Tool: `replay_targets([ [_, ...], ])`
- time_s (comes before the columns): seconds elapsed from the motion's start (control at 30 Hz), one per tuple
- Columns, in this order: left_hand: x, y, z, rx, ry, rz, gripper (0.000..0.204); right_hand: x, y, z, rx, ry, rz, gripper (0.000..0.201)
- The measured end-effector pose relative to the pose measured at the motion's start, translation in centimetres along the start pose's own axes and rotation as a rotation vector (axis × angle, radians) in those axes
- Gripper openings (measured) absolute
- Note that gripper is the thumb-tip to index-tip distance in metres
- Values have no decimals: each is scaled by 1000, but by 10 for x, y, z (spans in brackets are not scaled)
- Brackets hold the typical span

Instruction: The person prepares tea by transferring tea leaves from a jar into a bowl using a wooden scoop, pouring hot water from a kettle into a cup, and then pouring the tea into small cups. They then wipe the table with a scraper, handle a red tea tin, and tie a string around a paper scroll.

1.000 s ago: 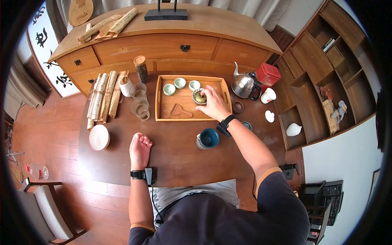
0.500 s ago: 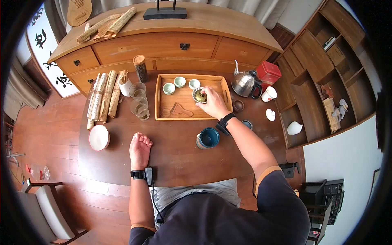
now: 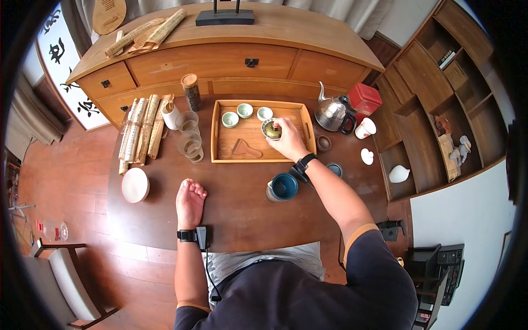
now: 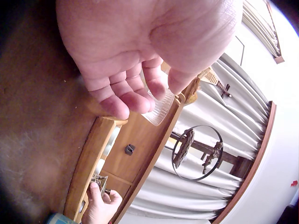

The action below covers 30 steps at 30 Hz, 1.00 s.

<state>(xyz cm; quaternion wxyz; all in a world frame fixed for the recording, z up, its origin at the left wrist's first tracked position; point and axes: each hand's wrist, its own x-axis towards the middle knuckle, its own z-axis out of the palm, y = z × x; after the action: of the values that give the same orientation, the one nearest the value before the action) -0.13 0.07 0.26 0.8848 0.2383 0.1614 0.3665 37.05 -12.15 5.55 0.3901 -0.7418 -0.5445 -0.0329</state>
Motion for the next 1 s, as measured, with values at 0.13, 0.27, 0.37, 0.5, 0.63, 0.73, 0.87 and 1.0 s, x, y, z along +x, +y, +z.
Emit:
replay_targets([
  [0.13,0,1,-1,-5,-5,-13,19,-1,-1,-5,22,-1,-3,49],
  [0.27,0,0,0,-4,9,-11,18,-2,-10,-20,70,-15,2,47],
  [0.37,0,1,0,4,6,-5,18,-2,-25,-42,117,-47,23,47],
  [0.5,1,0,-2,0,4,-13,18,-8,-38,-76,203,-96,16,48],
  [0.63,1,0,-1,7,17,-16,18,-16,-66,-116,345,-98,14,47],
  [0.73,1,0,-2,10,22,-13,18,-33,-79,-137,469,-98,48,50],
  [0.87,1,0,-1,11,17,-20,18,-56,-97,-165,552,-186,98,57],
  [1.0,2,0,-2,28,-14,-16,18,-79,-114,-183,448,-188,47,57],
])
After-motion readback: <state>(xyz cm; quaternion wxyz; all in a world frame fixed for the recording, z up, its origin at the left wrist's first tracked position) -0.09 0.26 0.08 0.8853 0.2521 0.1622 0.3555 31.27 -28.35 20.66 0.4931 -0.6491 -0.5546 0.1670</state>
